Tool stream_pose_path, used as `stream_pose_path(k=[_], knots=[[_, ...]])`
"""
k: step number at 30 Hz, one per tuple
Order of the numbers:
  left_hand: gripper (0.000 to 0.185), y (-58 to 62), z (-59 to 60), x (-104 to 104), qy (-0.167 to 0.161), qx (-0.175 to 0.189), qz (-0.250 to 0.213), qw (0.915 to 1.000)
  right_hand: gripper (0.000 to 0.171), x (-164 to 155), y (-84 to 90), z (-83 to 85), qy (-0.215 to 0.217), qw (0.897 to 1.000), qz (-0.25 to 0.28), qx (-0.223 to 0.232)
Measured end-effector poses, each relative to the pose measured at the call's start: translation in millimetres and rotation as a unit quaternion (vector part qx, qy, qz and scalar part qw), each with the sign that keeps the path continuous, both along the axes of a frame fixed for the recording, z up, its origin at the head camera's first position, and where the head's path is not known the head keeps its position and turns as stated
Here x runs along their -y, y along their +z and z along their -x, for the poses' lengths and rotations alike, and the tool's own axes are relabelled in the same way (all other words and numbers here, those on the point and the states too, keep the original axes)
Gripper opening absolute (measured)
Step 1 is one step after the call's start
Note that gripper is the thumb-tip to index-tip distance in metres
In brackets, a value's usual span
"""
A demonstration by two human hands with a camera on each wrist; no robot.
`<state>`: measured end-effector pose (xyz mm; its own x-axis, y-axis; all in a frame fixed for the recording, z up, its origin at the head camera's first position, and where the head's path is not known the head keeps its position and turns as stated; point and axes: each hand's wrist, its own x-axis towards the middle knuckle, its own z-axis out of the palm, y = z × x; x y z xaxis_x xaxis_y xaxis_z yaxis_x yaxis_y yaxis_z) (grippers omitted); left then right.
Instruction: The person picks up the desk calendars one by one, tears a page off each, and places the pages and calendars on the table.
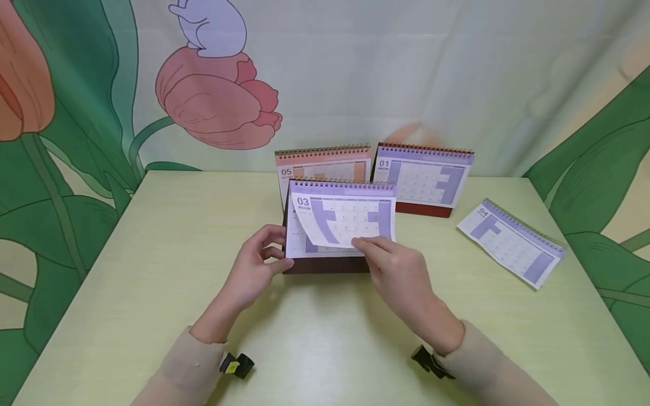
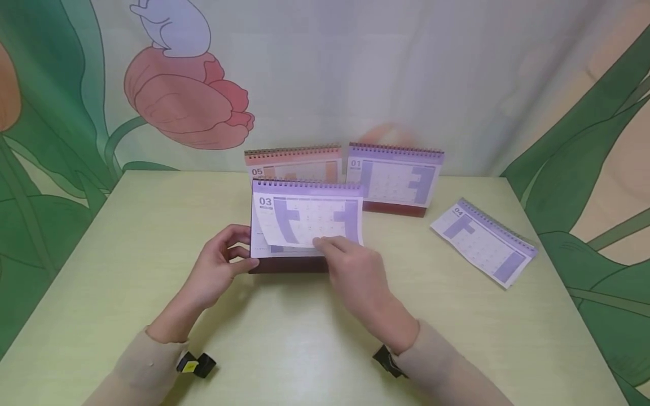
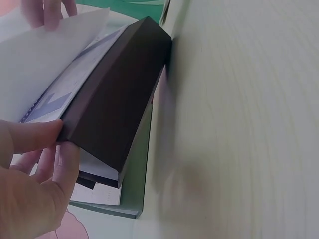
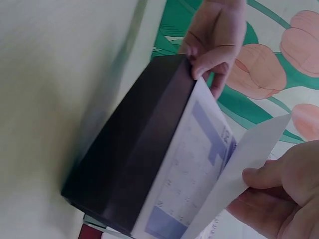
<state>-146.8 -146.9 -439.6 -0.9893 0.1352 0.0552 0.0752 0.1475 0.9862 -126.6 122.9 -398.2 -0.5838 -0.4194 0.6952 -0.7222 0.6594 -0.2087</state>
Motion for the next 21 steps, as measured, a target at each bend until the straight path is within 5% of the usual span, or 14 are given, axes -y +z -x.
stream_pose_path(k=[9,21], knots=[[0.047,1.8,-0.8,-2.9,-0.005,0.012,-0.01,0.9999,0.022,1.4,-11.2,5.2,0.009,0.999,-0.011,-0.04],[0.048,2.3,-1.5,-6.2,-0.014,0.007,-0.008,0.9998,0.014,-0.2,-15.6,10.4,0.01,0.997,0.055,0.044]])
